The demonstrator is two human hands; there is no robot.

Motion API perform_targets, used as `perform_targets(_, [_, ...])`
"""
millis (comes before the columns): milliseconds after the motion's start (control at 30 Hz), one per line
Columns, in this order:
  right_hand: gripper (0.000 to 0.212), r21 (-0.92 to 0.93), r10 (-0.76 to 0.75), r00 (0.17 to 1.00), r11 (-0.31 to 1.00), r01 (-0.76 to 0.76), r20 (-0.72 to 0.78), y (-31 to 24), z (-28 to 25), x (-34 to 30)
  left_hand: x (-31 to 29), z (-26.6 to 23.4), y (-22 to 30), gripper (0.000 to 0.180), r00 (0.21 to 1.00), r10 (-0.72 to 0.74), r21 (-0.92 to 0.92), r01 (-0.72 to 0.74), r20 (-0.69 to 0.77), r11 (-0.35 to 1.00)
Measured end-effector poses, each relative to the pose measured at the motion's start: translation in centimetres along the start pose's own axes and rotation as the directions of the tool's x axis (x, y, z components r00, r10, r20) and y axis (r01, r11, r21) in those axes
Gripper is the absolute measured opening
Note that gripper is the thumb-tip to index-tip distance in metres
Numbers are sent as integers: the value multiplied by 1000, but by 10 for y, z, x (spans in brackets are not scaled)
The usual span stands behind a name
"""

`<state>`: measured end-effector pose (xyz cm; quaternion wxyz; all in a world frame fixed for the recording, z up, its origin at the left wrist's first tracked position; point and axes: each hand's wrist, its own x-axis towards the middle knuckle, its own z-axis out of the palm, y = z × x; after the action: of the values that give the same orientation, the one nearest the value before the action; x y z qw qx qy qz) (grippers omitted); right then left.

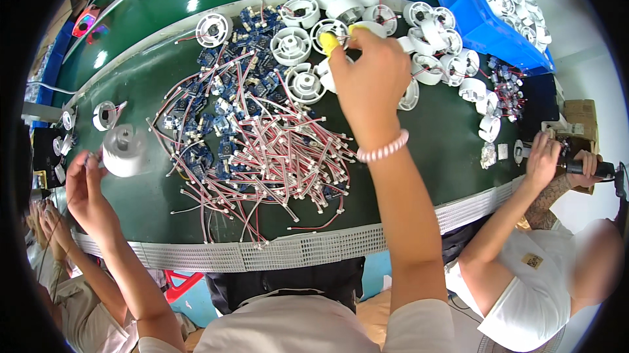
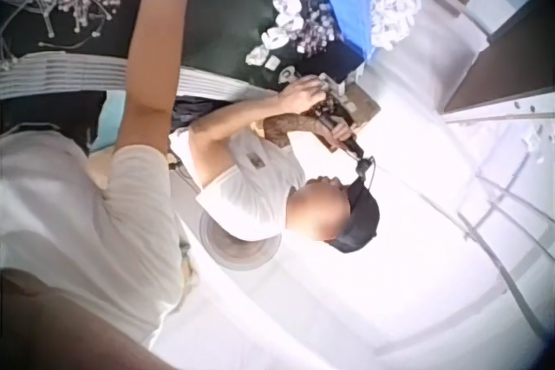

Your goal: Assemble electronic circuit boards and wiring into plastic housing units on a production line.

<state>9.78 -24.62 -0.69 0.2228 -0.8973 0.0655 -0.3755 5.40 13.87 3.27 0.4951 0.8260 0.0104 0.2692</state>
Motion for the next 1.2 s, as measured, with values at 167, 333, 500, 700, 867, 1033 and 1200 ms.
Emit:
perform_targets(167, [15,346,66,979,929,-131,191,12,6,12,53,-27,-98,20,988,55,319,-99,146,943])
perform_targets(333, [15,571,190,918,733,-369,349,-15,-36,-9,10,53,-6,32,823,453,541,-567,341,622])
perform_targets(500, [14,640,101,870,638,-428,482,-43,-64,-44,-11,111,14,32,746,353,243,-559,564,792])
perform_targets(700, [15,664,159,795,469,-583,585,-60,-73,-81,-17,122,26,32,673,403,50,-547,620,836])
perform_targets(867, [14,682,128,795,447,-579,593,-63,-68,-97,-20,131,23,28,636,335,123,-564,695,817])
perform_targets(1033, [16,701,49,824,499,-509,564,-58,-66,-105,-21,114,12,26,671,301,99,-489,678,867])
perform_targets(1200, [17,699,-72,872,632,-335,484,-84,-65,-103,-44,87,33,15,767,-93,-345,390,635,854])
